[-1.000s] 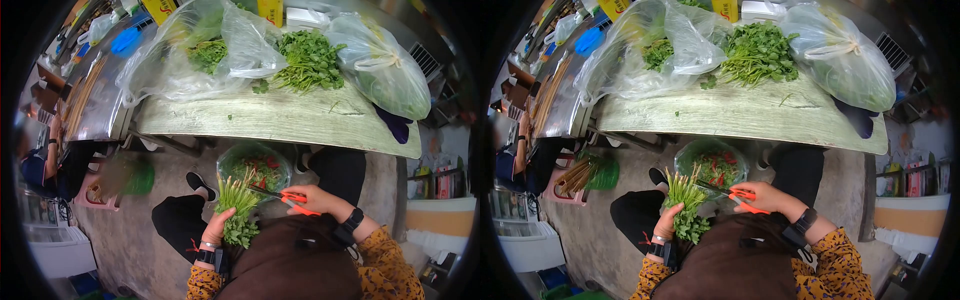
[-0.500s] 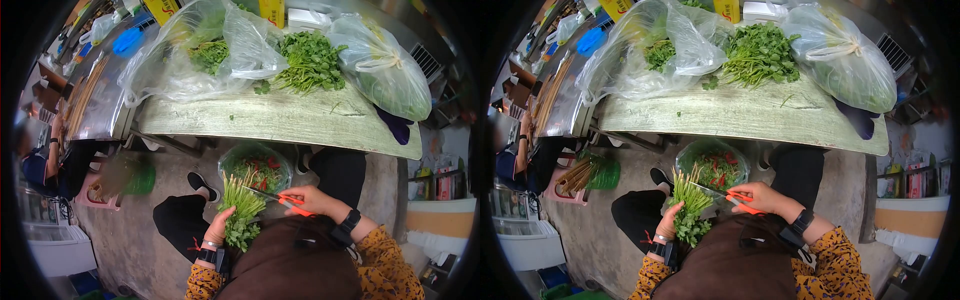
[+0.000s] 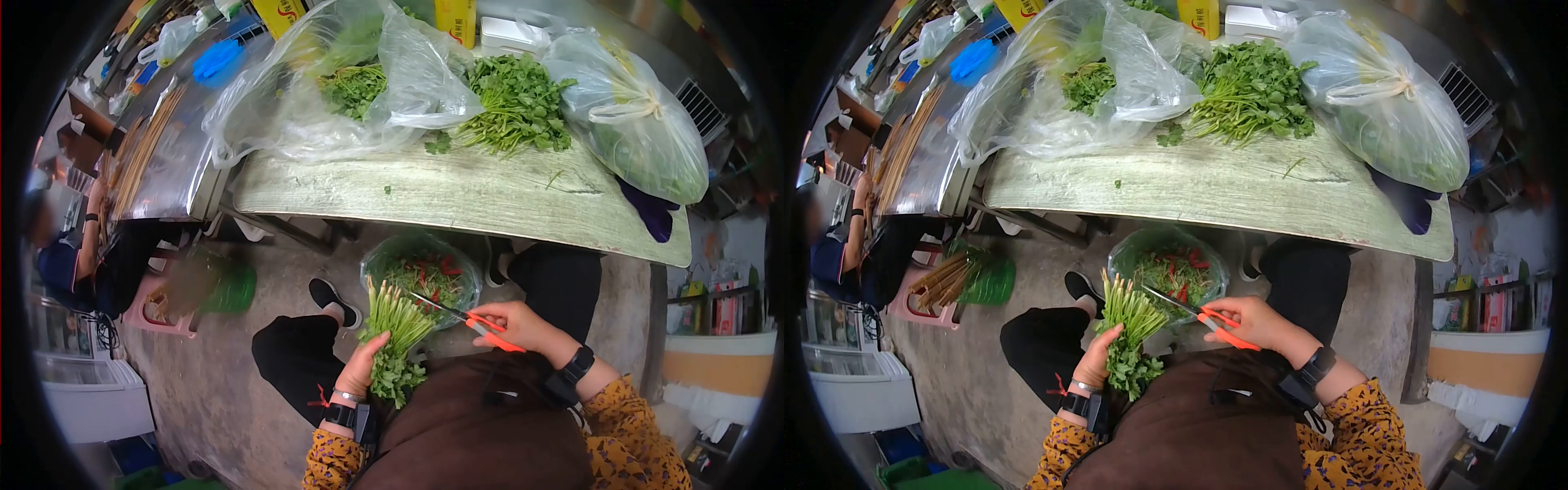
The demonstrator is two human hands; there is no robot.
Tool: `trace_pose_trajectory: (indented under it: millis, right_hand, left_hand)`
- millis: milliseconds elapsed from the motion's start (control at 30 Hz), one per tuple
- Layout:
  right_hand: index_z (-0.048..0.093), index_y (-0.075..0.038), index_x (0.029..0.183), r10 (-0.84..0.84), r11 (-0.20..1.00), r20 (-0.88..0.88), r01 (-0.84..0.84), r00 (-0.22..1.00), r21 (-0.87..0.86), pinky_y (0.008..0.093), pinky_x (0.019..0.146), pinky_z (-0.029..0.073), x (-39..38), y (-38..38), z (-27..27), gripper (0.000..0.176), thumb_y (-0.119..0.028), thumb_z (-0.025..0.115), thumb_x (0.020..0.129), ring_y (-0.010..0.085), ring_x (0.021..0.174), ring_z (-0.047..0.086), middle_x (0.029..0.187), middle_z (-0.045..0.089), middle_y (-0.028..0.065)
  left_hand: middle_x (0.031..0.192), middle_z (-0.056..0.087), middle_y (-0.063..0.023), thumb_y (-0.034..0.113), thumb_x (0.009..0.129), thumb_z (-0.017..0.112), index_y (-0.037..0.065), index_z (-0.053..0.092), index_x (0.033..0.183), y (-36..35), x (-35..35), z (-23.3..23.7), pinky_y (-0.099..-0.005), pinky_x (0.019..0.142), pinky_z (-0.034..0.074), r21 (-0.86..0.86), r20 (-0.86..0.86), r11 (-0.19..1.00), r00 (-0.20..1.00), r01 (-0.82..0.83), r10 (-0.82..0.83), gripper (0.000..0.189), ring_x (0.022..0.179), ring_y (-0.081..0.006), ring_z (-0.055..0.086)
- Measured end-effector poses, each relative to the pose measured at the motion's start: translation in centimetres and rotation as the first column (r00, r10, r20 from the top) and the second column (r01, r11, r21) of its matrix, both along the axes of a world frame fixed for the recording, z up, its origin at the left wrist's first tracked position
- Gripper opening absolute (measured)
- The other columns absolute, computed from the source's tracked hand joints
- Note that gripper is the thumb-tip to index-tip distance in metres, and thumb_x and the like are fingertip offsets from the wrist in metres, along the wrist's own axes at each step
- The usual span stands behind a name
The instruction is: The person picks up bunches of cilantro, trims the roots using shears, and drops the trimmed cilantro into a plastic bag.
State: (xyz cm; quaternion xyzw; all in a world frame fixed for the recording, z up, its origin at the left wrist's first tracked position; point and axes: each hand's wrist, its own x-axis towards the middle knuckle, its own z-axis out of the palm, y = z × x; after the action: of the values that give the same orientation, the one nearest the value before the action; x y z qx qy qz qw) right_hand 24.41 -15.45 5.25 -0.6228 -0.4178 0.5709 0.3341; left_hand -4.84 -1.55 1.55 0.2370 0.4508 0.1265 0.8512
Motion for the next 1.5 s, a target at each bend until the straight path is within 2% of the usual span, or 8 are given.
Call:
trace_pose_trajectory:
  millis: [200, 367, 667, 767, 867, 1133, 1433, 1500]
  right_hand:
    - [0.061, -0.009, 0.124, 0.097, 0.989, 0.106, -0.108, 0.990, 0.105, 0.0202, 0.062, 0.043, -0.1, 0.1, 1.2, 0.059, -0.024, 0.084, 0.072, 0.0023, 0.068, 0.049, 0.079, 0.061, -0.0037]
    - [0.062, -0.008, 0.121, 0.123, 0.992, 0.099, -0.125, 0.987, 0.015, 0.0228, 0.065, 0.045, -0.6, 0.3, 1.6, 0.060, -0.032, 0.084, 0.071, 0.0063, 0.070, 0.053, 0.080, 0.062, 0.0000]
    - [0.062, -0.008, 0.121, 0.080, 0.997, 0.130, -0.082, 0.988, 0.014, 0.0222, 0.065, 0.045, -1.3, 0.5, -0.2, 0.061, -0.034, 0.083, 0.071, 0.0061, 0.071, 0.054, 0.080, 0.061, -0.0010]
    - [0.060, -0.008, 0.123, 0.064, 0.998, 0.110, -0.065, 0.992, 0.005, 0.0223, 0.067, 0.046, -1.8, 0.6, -1.6, 0.062, -0.035, 0.083, 0.072, 0.0068, 0.073, 0.055, 0.083, 0.062, 0.0001]
    - [0.059, -0.008, 0.124, 0.059, 0.998, 0.116, -0.060, 0.991, 0.007, 0.0229, 0.069, 0.046, -2.4, 0.6, -2.3, 0.062, -0.035, 0.083, 0.072, 0.0078, 0.075, 0.056, 0.085, 0.063, 0.0009]
    - [0.058, -0.008, 0.124, 0.087, 0.996, 0.096, -0.088, 0.992, 0.001, 0.0282, 0.070, 0.049, -2.4, 0.7, -2.9, 0.069, -0.047, 0.080, 0.071, 0.0168, 0.075, 0.062, 0.081, 0.064, 0.0059]
    - [0.059, -0.007, 0.123, 0.030, 0.979, 0.176, -0.065, 0.984, 0.191, 0.0238, 0.069, 0.049, -2.6, 0.6, -3.3, 0.062, -0.034, 0.083, 0.072, 0.0094, 0.072, 0.060, 0.084, 0.066, 0.0029]
    - [0.060, -0.008, 0.122, -0.018, 0.929, 0.180, -0.050, 0.984, 0.367, 0.0231, 0.067, 0.048, -2.7, 0.6, -3.9, 0.059, -0.031, 0.083, 0.073, 0.0087, 0.070, 0.059, 0.082, 0.067, 0.0032]
  left_hand:
    - [0.115, 0.062, -0.0068, 0.028, 0.092, 0.060, -0.002, 0.055, 0.124, -0.1, 0.1, -0.6, -0.0280, 0.087, 0.046, 0.201, -0.111, 0.971, 0.988, 0.129, -0.108, 0.044, 0.101, -0.0147, 0.058]
    - [0.117, 0.061, -0.0072, 0.032, 0.091, 0.060, -0.002, 0.054, 0.126, -0.5, 1.3, 0.6, -0.0291, 0.090, 0.044, 0.376, -0.188, 0.904, 0.972, 0.201, -0.138, 0.049, 0.103, -0.0153, 0.057]
    - [0.107, 0.065, -0.0064, 0.037, 0.094, 0.054, -0.002, 0.058, 0.117, -0.7, 1.6, 0.1, -0.0289, 0.078, 0.050, 0.400, -0.241, 0.882, 0.957, 0.250, -0.162, 0.046, 0.089, -0.0146, 0.063]
    - [0.114, 0.063, -0.0091, 0.041, 0.094, 0.051, -0.004, 0.055, 0.123, -0.7, 1.7, 0.4, -0.0295, 0.090, 0.044, 0.345, -0.236, 0.894, 0.948, 0.286, -0.213, 0.053, 0.101, -0.0153, 0.057]
    - [0.113, 0.063, -0.0098, 0.043, 0.094, 0.050, -0.004, 0.055, 0.122, -1.0, 2.2, 1.3, -0.0299, 0.089, 0.044, 0.472, -0.345, 0.816, 0.922, 0.333, -0.177, 0.055, 0.100, -0.0158, 0.058]
    - [0.109, 0.064, -0.0102, 0.044, 0.094, 0.050, -0.005, 0.057, 0.120, -0.7, 2.2, 1.3, -0.0308, 0.088, 0.046, 0.392, -0.323, 0.851, 0.919, 0.349, -0.228, 0.056, 0.098, -0.0166, 0.059]
    - [0.105, 0.066, -0.0097, 0.044, 0.094, 0.051, -0.004, 0.060, 0.115, -0.6, 1.7, 0.2, -0.0284, 0.083, 0.047, 0.350, -0.285, 0.882, 0.933, 0.315, -0.220, 0.053, 0.092, -0.0154, 0.061]
    - [0.105, 0.066, -0.0098, 0.043, 0.094, 0.050, -0.004, 0.060, 0.115, -0.6, 1.8, 0.7, -0.0283, 0.084, 0.047, 0.352, -0.293, 0.877, 0.929, 0.326, -0.228, 0.052, 0.092, -0.0152, 0.062]
